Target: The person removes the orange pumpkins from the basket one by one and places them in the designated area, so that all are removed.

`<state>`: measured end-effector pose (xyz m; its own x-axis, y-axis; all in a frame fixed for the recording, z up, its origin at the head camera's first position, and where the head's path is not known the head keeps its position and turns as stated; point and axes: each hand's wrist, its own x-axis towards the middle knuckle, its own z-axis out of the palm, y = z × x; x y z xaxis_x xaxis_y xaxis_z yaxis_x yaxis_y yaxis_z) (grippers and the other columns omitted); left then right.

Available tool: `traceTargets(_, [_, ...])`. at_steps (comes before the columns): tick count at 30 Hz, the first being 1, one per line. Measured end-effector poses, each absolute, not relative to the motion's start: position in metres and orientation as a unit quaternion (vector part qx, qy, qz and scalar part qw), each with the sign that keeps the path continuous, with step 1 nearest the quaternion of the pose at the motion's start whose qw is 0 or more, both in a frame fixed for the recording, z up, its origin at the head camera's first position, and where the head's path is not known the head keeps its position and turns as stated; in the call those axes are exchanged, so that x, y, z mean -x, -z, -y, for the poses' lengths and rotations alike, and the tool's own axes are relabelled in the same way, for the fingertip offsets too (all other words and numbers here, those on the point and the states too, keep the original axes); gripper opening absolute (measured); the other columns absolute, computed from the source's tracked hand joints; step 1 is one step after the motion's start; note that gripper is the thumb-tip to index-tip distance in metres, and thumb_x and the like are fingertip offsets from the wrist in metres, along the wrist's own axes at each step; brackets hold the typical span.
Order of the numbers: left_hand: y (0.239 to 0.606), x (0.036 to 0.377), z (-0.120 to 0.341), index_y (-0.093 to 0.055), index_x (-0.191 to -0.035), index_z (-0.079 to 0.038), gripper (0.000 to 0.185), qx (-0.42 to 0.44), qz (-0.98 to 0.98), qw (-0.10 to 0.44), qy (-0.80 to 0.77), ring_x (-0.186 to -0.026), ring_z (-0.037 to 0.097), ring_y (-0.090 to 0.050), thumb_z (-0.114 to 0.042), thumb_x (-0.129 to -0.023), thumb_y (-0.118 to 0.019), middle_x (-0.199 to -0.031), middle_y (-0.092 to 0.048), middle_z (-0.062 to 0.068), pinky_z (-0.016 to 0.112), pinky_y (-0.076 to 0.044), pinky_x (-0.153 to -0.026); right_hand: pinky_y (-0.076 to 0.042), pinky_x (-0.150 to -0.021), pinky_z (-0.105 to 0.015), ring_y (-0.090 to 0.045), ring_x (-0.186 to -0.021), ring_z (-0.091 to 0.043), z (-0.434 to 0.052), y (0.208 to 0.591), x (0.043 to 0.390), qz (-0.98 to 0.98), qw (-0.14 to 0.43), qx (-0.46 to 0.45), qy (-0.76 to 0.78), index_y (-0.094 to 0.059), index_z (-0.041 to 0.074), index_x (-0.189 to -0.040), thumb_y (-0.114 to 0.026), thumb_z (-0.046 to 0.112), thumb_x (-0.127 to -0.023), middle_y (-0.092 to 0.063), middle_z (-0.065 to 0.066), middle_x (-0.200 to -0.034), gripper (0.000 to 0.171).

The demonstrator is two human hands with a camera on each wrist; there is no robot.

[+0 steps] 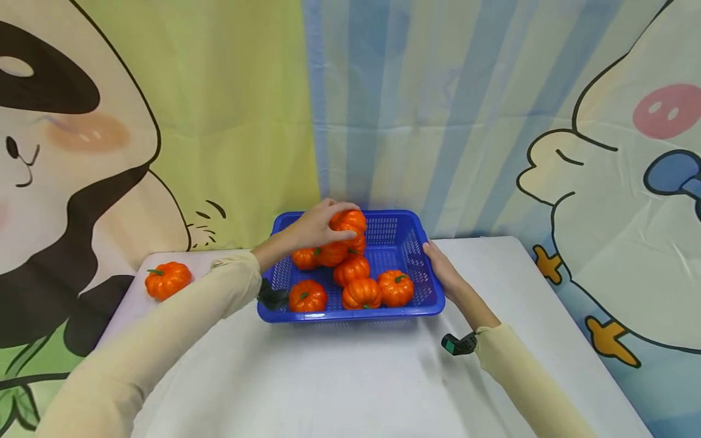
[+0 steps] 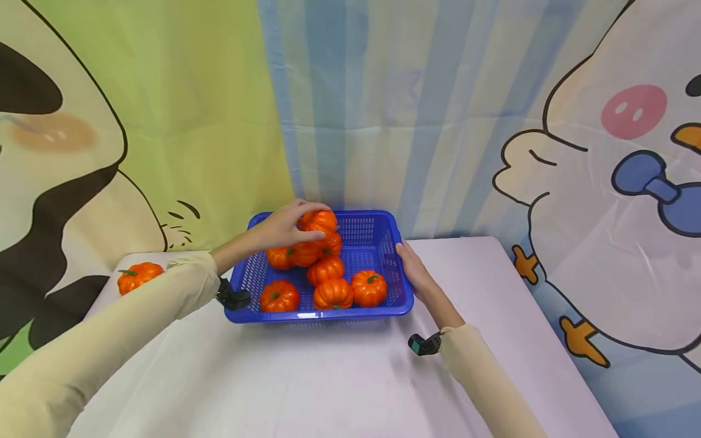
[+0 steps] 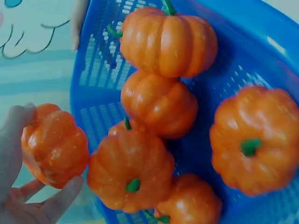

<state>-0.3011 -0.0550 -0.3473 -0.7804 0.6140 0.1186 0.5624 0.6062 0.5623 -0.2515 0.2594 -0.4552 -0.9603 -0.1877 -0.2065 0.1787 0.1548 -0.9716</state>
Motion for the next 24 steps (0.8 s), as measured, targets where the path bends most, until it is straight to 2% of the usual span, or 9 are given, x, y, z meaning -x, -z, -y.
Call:
traceTargets(3, [0.344, 0.297, 0.073, -0.052, -0.138, -0.024, 0.056, -0.332, -0.887, 0.034, -0.318, -0.110, 0.030, -0.056, -0.036, -0.086, -0.072, -0.126, -0.053, 0.016, 0.047, -0.052, -0.090, -0.037, -0.112, -0.052, -0.037, -0.139, -0.042, -0.261, 0.456, 0.249, -0.747, 0.143, -0.003, 0.649, 0.001, 0.026, -0.157, -0.017, 0.047, -0.105, -0.023, -0.022, -0.159, 0.058])
traceTargets(7, [0.339, 0.283, 0.093, -0.053, -0.138, -0.025, 0.057, -0.330, -0.882, 0.036, -0.333, -0.112, 0.031, -0.055, -0.036, -0.086, -0.073, -0.130, -0.052, 0.016, 0.048, -0.052, -0.088, -0.033, -0.114, -0.055, -0.036, -0.139, -0.043, -0.261, 0.455, 0.249, -0.747, 0.144, -0.005, 0.649, 0.002, 0.026, -0.157, -0.018, 0.047, -0.105, -0.022, -0.022, -0.159, 0.059])
traceTargets(14, [0.338, 0.253, 0.144, -0.049, -0.140, -0.027, 0.057, -0.285, -0.891, 0.037, -0.352, -0.114, 0.037, -0.057, -0.037, -0.088, -0.070, -0.132, -0.048, 0.016, 0.048, -0.055, -0.088, -0.031, -0.114, -0.057, -0.035, -0.139, -0.044, -0.254, 0.453, 0.255, -0.748, 0.141, 0.008, 0.649, 0.001, 0.025, -0.157, -0.018, 0.046, -0.105, -0.022, -0.022, -0.159, 0.059])
traceTargets(18, [0.345, 0.244, 0.182, -0.047, -0.142, -0.026, 0.058, -0.240, -0.898, 0.022, -0.368, -0.115, 0.043, -0.057, -0.038, -0.089, -0.068, -0.134, -0.047, 0.017, 0.047, -0.058, -0.083, -0.032, -0.114, -0.056, -0.036, -0.139, -0.043, -0.254, 0.454, 0.255, -0.749, 0.143, 0.003, 0.647, 0.001, 0.026, -0.157, -0.017, 0.046, -0.105, -0.023, -0.022, -0.159, 0.058])
traceTargets(22, [0.355, 0.240, 0.220, -0.047, -0.142, -0.019, 0.059, -0.198, -0.907, -0.015, -0.371, -0.115, 0.044, -0.056, -0.034, -0.089, -0.069, -0.137, -0.048, 0.019, 0.051, -0.057, -0.082, -0.033, -0.113, -0.056, -0.037, -0.139, -0.043, -0.256, 0.454, 0.253, -0.749, 0.144, -0.003, 0.647, 0.001, 0.026, -0.157, -0.017, 0.047, -0.105, -0.024, -0.022, -0.158, 0.059])
traceTargets(24, [0.361, 0.239, 0.236, -0.048, -0.142, -0.016, 0.060, -0.184, -0.914, -0.033, -0.360, -0.115, 0.039, -0.055, -0.033, -0.089, -0.070, -0.135, -0.051, 0.018, 0.042, -0.057, -0.086, -0.033, -0.113, -0.056, -0.037, -0.139, -0.044, -0.257, 0.454, 0.251, -0.749, 0.145, -0.004, 0.646, 0.002, 0.026, -0.157, -0.017, 0.046, -0.105, -0.023, -0.022, -0.158, 0.058])
